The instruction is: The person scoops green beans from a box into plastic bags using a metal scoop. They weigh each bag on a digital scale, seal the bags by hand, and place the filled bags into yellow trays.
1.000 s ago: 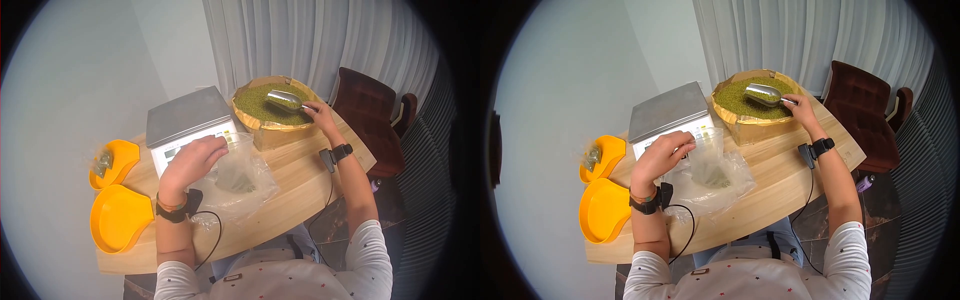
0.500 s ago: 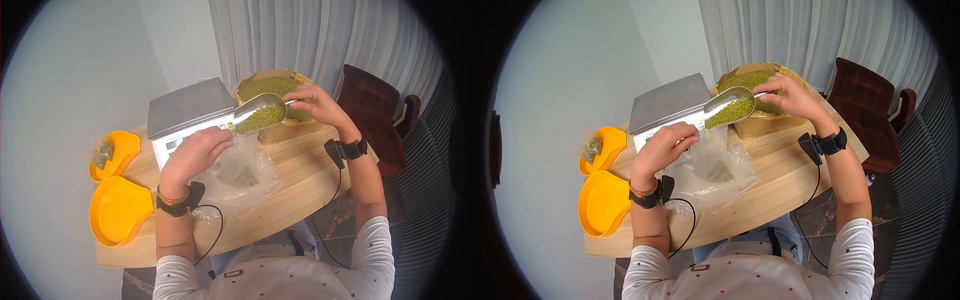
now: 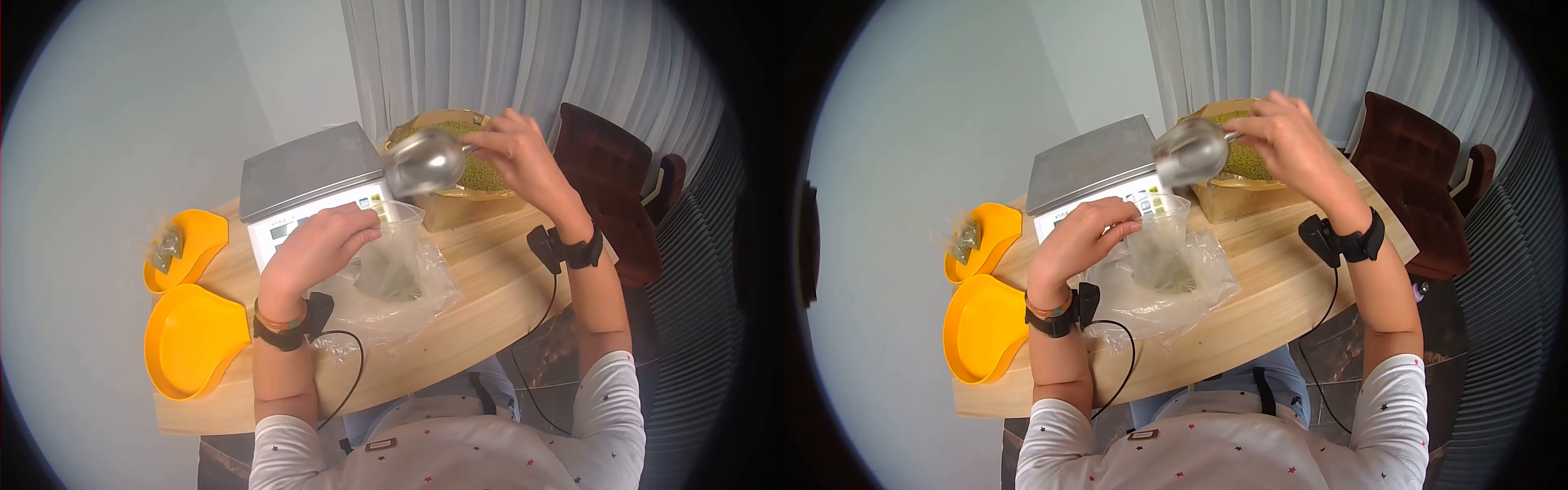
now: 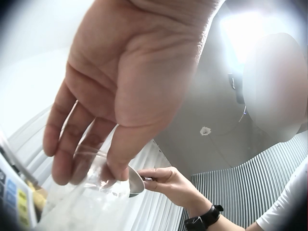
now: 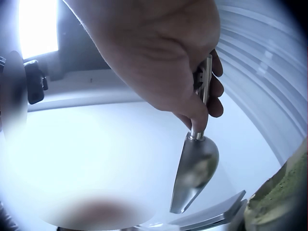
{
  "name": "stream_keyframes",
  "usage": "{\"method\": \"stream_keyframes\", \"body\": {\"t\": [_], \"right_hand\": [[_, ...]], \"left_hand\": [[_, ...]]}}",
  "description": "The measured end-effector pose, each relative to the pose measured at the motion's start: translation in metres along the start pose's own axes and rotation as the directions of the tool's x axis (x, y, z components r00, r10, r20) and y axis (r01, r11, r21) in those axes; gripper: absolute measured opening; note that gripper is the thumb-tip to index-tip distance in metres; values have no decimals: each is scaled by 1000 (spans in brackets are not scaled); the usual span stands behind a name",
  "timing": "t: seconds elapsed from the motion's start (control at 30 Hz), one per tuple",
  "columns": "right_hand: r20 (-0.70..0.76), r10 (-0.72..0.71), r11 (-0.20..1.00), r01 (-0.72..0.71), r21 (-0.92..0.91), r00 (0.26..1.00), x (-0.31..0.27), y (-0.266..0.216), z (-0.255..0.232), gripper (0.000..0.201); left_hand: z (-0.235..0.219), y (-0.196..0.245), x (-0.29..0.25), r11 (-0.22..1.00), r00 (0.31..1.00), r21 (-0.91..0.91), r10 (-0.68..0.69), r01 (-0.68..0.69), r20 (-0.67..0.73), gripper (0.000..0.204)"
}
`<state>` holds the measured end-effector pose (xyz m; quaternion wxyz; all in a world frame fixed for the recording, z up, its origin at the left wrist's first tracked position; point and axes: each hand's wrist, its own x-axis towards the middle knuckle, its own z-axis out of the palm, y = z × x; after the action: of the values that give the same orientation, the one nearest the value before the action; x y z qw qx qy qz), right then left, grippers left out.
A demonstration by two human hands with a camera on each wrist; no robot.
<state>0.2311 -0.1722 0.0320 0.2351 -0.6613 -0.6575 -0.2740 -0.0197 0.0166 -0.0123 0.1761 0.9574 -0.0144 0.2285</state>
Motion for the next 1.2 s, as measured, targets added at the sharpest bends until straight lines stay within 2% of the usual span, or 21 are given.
{"method": "stream_keyframes", "body": {"t": [0.07,0.1,0.17,0.3,0.37,0.5,0.6,0.63,0.7,0.73,0.8,0.83,0.9,0.93,1.0,1.1,1.2], "right_hand": [[-65,135,989,-138,-46,989,-2,21,7,24],[-69,134,989,-138,-50,989,-4,30,10,24],[-89,250,945,-263,-196,964,-8,48,17,23],[-127,246,901,-275,-334,961,-24,80,40,23],[-57,257,850,-254,-461,965,-31,86,52,26],[27,228,885,-195,-422,973,-48,91,90,29],[42,364,902,-340,-266,931,-56,97,109,28],[36,365,901,-343,-267,930,-57,100,109,28],[108,502,861,-485,-154,858,-61,109,108,26],[102,502,861,-485,-153,859,-63,115,108,26],[188,595,788,-614,55,781,-69,128,107,25],[184,595,788,-613,54,782,-73,134,107,25],[208,652,695,-684,220,729,-80,142,107,26],[208,652,695,-685,219,729,-83,145,107,26],[222,703,501,-692,519,676,-88,146,106,23],[199,717,457,-666,589,668,-91,143,105,24],[170,699,488,-638,596,694,-92,139,105,24]], "left_hand": [[-1,1,0,1000,1000,-7,-24,24,18,14],[-1,2,0,1000,1000,-6,-19,20,16,14],[0,0,0,1000,1000,-14,-23,23,20,14],[1,-2,0,1000,1000,2,-17,17,11,14],[1,-1,0,1000,1000,-2,-27,27,13,14],[2,-2,0,999,999,-18,-28,29,22,16],[3,-2,1,1000,999,-10,-27,27,22,17],[3,-2,1,999,999,-8,-34,34,24,18],[3,-1,1,999,999,0,-37,37,26,18],[3,0,1,999,999,-5,-42,42,26,18],[2,0,1,999,999,-8,-44,44,22,18],[2,0,1,998,998,-11,-55,56,28,18],[2,-1,1,998,997,-16,-67,68,33,18],[2,-2,2,998,998,-13,-58,59,38,18],[3,-3,2,999,998,-11,-47,48,44,18],[5,-5,1,1000,999,-22,-15,16,37,17],[7,-7,0,999,998,-23,-32,33,45,17]]}}
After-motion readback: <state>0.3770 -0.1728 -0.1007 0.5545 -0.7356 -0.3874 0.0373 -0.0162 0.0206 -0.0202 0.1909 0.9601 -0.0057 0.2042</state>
